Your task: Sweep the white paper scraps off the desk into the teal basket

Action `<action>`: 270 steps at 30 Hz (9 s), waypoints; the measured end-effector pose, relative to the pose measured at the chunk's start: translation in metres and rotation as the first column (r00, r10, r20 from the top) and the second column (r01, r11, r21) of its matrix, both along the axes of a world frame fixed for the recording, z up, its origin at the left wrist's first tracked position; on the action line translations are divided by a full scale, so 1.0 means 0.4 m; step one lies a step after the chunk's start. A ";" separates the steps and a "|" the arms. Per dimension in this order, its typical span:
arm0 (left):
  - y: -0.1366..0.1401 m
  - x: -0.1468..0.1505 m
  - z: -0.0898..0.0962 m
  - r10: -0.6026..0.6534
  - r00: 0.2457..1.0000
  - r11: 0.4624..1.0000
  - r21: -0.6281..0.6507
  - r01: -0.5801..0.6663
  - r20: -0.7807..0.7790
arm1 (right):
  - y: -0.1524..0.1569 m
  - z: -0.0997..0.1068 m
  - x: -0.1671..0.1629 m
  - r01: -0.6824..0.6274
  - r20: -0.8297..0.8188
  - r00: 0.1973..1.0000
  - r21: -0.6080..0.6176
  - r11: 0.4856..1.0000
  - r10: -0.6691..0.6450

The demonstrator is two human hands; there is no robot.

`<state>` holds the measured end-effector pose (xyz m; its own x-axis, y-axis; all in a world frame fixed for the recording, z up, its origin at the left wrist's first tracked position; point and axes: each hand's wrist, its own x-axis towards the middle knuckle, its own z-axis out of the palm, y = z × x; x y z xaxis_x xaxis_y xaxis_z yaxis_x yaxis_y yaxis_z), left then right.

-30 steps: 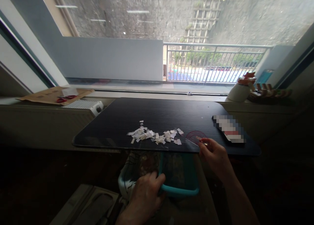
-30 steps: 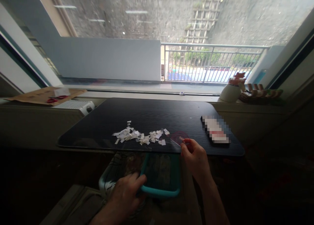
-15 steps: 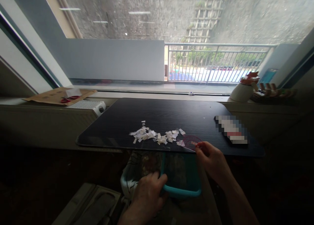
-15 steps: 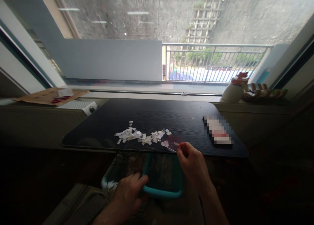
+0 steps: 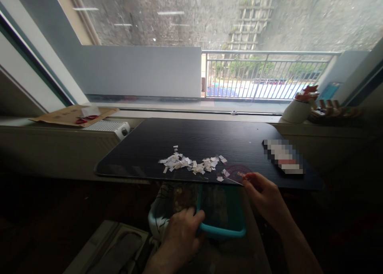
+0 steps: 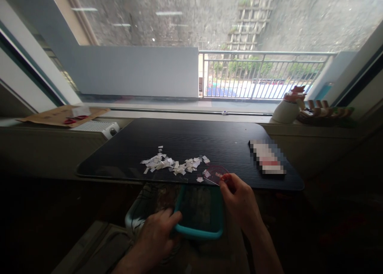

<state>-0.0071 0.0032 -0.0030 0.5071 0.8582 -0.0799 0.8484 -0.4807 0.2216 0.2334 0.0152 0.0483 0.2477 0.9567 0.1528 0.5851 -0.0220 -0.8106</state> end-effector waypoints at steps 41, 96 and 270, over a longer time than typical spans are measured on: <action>0.001 0.000 0.001 0.008 1.000 1.000 -0.012 -0.008 -0.018 | -0.016 0.011 -0.012 -0.083 0.018 0.996 -0.072 0.994 0.084; -0.025 -0.006 0.109 -0.102 0.978 0.982 -0.136 0.128 0.181 | 0.036 0.002 0.065 -0.023 0.220 0.976 0.078 0.997 0.005; -0.027 -0.051 0.022 -0.024 0.957 0.998 -0.054 0.041 0.288 | -0.008 -0.032 0.040 -0.200 0.212 0.957 -0.019 0.980 0.200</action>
<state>-0.0274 -0.0075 0.0056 0.5440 0.8388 0.0228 0.7290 -0.4859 0.4822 0.2495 0.0121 0.0353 0.0128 0.9828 0.1841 0.7358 0.1154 -0.6672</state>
